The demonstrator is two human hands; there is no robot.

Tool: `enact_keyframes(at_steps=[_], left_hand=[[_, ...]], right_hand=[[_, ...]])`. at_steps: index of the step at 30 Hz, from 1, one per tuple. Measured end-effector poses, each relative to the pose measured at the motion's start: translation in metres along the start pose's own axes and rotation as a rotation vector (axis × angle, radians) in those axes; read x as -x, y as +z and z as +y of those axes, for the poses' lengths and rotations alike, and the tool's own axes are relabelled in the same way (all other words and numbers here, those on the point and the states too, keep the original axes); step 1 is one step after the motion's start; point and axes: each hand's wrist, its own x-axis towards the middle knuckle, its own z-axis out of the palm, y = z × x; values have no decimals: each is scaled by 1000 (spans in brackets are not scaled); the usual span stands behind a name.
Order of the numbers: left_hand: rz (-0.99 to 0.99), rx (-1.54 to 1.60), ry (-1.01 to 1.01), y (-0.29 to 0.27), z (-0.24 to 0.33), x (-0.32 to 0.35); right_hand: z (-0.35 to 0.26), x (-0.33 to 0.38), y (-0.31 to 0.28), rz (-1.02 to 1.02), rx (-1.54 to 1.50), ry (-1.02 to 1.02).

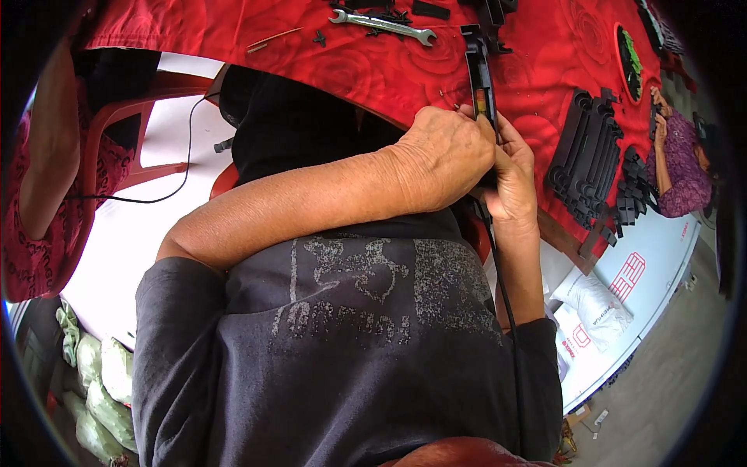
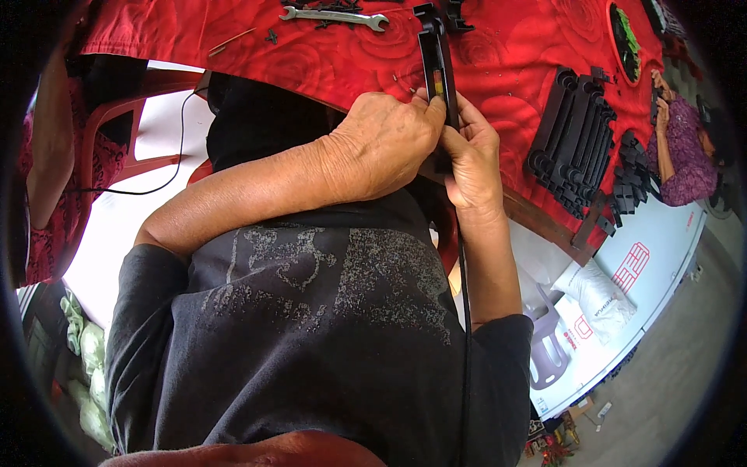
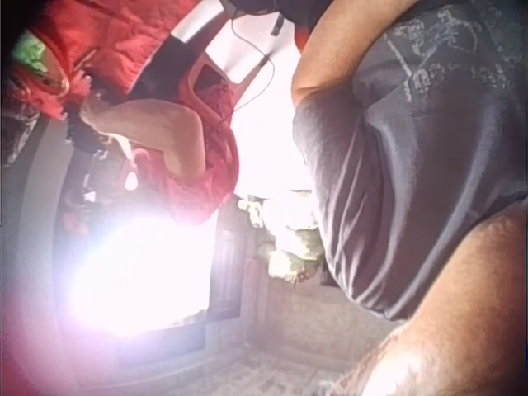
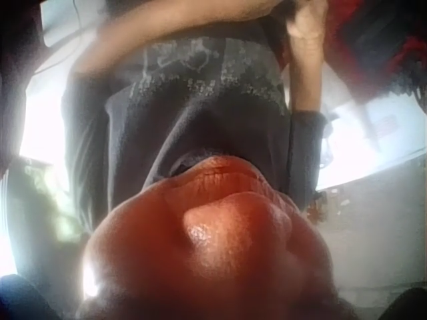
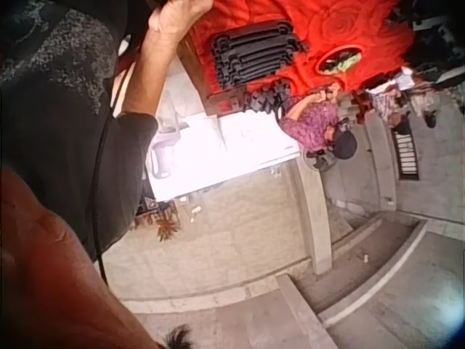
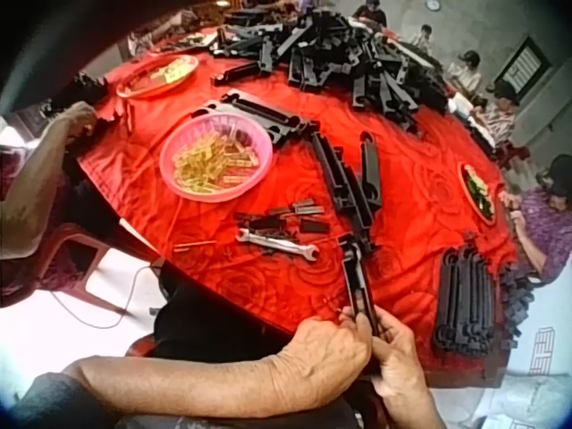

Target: The person assembles small black mechanical components on a red surface, using a wrench to tighten the metal bits.

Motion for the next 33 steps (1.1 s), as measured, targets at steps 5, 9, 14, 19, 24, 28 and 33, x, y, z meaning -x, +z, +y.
enact_keyframes(at_steps=[5, 9, 14, 19, 24, 28, 33], left_hand=[[52, 1, -20, 1, -4, -4], [59, -5, 3, 4, -7, -5], [37, -35, -23, 2, -11, -12], [23, 10, -59, 1, -15, -13], [87, 19, -22, 6, -11, -3], [-21, 29, 5, 2, 4, 6], [-22, 14, 11, 0, 7, 5]], right_hand=[[-3, 2, 6, 29, 24, -28], [-3, 2, 5, 61, 82, -7], [-3, 3, 8, 85, 95, -16], [-4, 2, 8, 104, 104, -12], [-3, 4, 7, 74, 90, -9], [-2, 0, 4, 7, -27, 21], [-1, 1, 2, 8, -21, 25]])
